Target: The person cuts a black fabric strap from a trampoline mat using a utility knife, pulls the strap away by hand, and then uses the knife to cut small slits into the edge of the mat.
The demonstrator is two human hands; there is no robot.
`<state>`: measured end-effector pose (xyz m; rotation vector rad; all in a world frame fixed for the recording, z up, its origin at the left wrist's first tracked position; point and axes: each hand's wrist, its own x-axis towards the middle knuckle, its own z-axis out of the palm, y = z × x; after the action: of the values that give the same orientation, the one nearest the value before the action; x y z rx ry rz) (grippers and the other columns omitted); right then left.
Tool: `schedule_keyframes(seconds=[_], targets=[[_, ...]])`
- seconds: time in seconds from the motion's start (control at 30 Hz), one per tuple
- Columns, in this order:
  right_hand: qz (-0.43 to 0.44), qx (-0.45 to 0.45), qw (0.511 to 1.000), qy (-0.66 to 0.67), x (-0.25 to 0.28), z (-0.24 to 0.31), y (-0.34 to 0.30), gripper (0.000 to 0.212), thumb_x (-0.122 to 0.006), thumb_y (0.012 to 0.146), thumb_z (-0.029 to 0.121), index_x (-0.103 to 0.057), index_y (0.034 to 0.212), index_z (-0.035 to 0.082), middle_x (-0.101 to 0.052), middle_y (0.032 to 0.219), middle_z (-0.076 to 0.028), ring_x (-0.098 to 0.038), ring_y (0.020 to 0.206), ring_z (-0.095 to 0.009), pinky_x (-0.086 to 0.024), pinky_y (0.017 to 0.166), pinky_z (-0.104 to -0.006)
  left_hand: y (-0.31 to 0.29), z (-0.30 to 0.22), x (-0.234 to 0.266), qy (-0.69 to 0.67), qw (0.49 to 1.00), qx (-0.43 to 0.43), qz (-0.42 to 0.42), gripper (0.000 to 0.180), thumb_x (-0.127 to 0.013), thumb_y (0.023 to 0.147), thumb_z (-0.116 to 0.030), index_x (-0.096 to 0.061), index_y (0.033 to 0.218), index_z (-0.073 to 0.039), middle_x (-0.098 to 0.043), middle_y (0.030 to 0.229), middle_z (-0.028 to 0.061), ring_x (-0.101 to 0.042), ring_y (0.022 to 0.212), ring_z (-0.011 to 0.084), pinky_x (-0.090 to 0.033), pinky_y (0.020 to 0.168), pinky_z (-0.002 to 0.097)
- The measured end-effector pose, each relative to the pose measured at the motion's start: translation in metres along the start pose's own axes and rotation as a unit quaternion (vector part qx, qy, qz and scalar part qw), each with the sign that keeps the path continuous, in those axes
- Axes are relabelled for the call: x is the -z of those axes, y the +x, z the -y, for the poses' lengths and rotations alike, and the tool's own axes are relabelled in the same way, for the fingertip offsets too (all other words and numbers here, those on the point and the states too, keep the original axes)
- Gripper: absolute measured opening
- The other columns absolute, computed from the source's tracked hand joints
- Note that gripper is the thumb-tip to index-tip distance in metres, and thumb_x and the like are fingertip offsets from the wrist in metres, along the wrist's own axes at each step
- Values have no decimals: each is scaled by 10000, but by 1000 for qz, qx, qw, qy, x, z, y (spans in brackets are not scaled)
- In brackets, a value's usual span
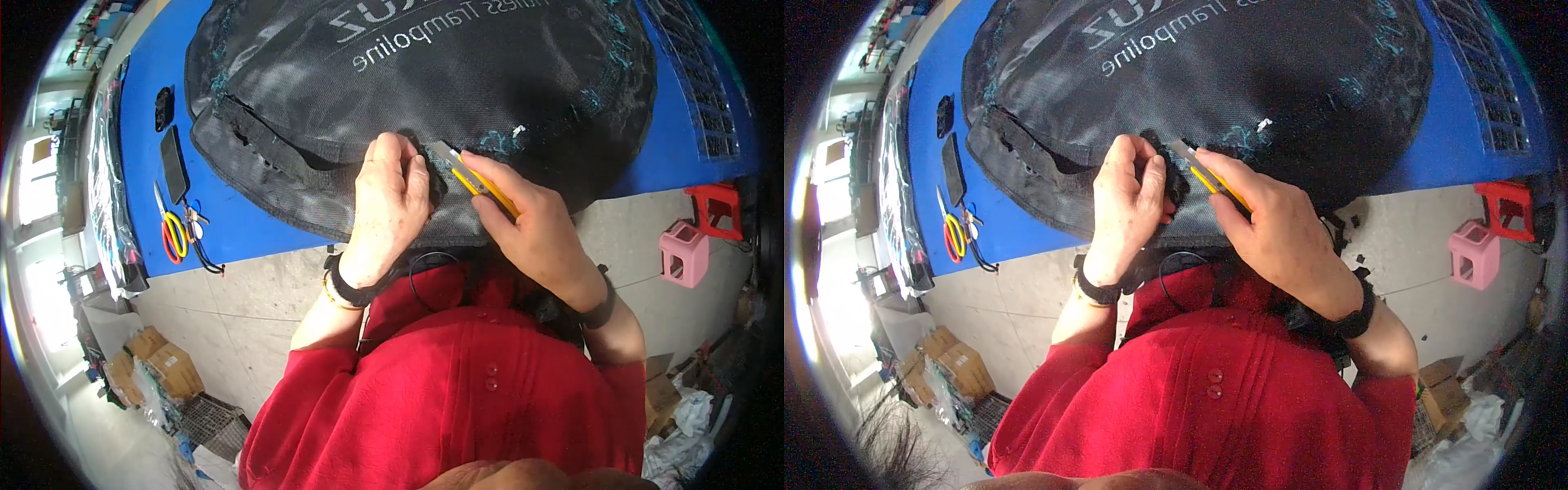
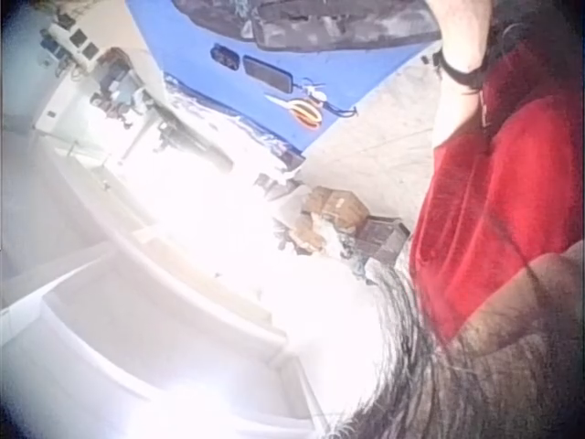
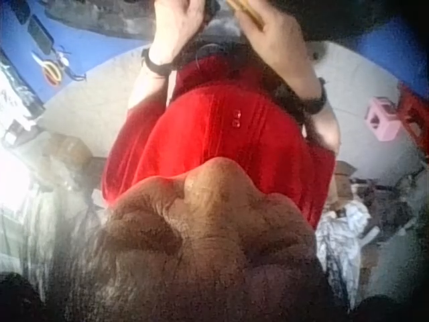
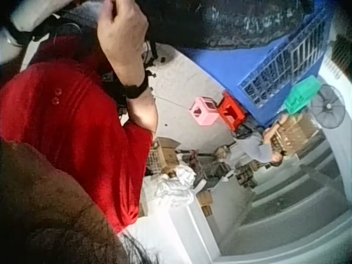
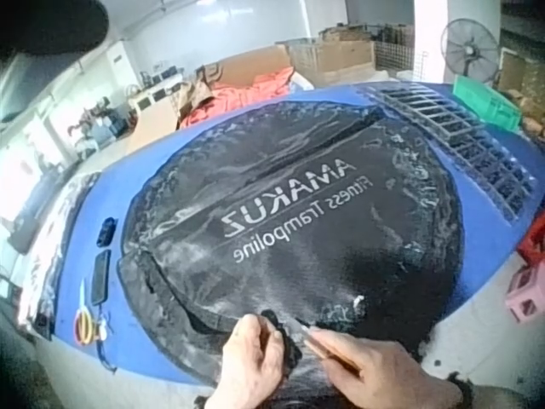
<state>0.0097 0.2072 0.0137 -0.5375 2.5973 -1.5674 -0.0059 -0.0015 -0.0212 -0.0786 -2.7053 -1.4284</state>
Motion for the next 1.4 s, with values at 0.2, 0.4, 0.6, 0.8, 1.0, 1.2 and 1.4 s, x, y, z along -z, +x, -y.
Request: schedule_keyframes(seconds=[0.2,0.4,0.6,0.8,1.0,1.2,1.4], targets=[[-8,21,1000,-5,-5,-2,3,424,-662,962,38,-610,1383,43,-713,1242,-219,-703,1110,-405,-584,912,-452,-1,3,0,-2,1000,-6,-1,75,-602,1032,-57,-538,1030,-18,-615,777,77,-643,508,126,-522,418,273],[0,25,999,-20,-3,-2,4,426,-664,956,33,-610,1378,50,-720,1221,-212,-708,1085,-402,-591,898,-453,-1,2,1,1,1000,9,2,75,-601,1033,-59,-537,1028,-19,-619,784,81,-645,507,127,-516,416,275],[1,13,1000,-22,-4,-2,0,431,-672,952,51,-610,1379,55,-734,1184,-204,-721,1046,-397,-596,875,-460,0,2,0,10,1000,-9,2,78,-601,1032,-68,-540,1029,-18,-625,782,83,-656,517,129,-523,423,279],[26,20,999,-33,1,-3,-5,433,-663,951,58,-609,1380,47,-727,1198,-222,-721,1036,-401,-591,886,-473,-1,-5,0,-23,999,36,-1,75,-612,952,-20,-566,1003,9,-624,899,217,-638,811,414,-515,750,483],[77,-18,996,-37,21,5,-13,430,-660,951,84,-620,1379,81,-730,1212,-193,-718,1039,-404,-585,892,-480,-3,-14,2,-97,989,115,10,93,-629,1029,-74,-545,1042,-36,-634,815,77,-643,528,107,-517,417,271],[89,-31,995,-36,26,3,-27,434,-659,953,84,-623,1385,110,-722,1237,-182,-707,1078,-398,-580,903,-471,-5,-13,2,34,999,-20,-34,130,-687,1007,-88,-569,1034,-40,-635,921,92,-644,605,151,-527,518,312],[40,-45,998,-2,28,-7,-26,429,-665,971,86,-610,1396,98,-701,1273,-198,-682,1157,-399,-571,939,-448,-11,-36,3,99,992,-62,-40,369,-828,898,-248,-594,1043,-3,-596,959,205,-618,836,385,-530,746,454]])
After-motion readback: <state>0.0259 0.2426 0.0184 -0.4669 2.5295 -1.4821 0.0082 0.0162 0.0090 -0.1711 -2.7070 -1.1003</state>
